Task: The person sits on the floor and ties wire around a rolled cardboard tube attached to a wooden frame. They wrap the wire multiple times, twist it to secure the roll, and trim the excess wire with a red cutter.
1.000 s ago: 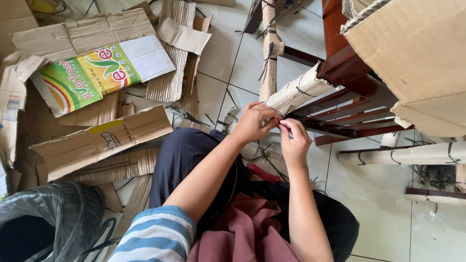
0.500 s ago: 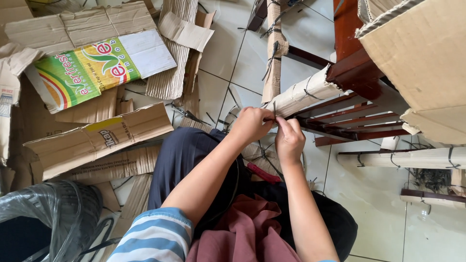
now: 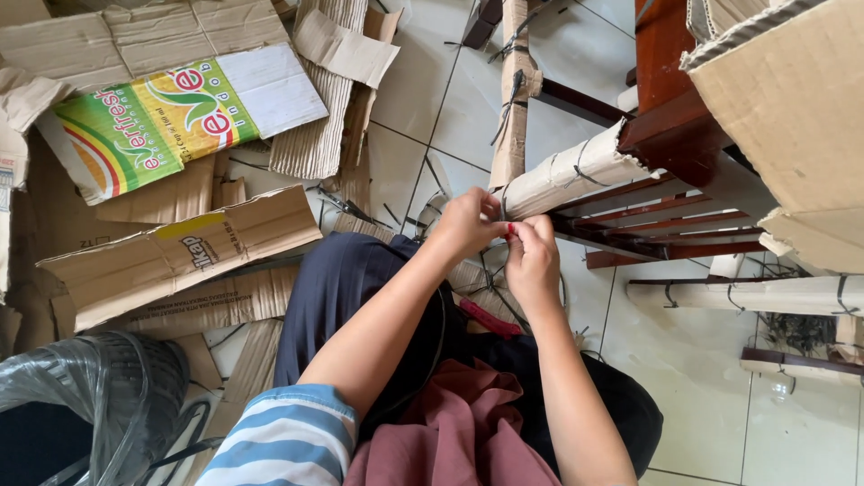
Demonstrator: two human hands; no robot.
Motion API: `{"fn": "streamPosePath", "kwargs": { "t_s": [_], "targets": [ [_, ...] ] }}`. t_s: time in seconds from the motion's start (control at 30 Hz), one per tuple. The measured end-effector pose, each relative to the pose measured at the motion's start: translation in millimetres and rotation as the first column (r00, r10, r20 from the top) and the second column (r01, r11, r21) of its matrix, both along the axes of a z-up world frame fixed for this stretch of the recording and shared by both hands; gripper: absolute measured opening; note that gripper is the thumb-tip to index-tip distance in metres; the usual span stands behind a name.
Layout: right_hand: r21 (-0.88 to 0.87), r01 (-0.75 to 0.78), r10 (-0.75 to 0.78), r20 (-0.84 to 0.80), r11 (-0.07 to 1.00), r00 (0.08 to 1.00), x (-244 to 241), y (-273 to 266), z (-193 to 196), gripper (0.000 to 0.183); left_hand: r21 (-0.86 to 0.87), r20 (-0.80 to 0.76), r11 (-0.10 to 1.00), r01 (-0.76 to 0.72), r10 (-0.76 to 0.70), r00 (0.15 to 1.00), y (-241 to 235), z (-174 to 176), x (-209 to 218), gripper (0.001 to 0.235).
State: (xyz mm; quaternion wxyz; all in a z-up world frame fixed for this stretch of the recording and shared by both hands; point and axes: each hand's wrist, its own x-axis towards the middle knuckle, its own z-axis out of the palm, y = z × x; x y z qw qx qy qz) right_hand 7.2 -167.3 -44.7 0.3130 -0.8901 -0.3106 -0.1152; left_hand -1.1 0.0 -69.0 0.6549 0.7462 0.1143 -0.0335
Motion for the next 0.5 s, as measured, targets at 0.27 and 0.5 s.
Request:
{"fn": "streamPosePath", "kwargs": {
  "t_s": [0.27, 0.5],
  "targets": [
    [0.102, 0.012, -0.009, -0.034, 0.995, 0.999, -1.6, -5.0, -3.7, 0.007, -0.250, -0.052, 0.968, 0.025, -0.039, 0.998, 7.9, 23.9, -15.8, 0.025],
    [0.142, 0.060, -0.073, 0.094, 0.988, 0.993, -8.6, -8.8, -3.4, 0.010, -0.350, -0.047, 0.921, -0.171, 0.165, 0.985, -1.3, -10.4, -17.7, 0.024]
  ]
}}
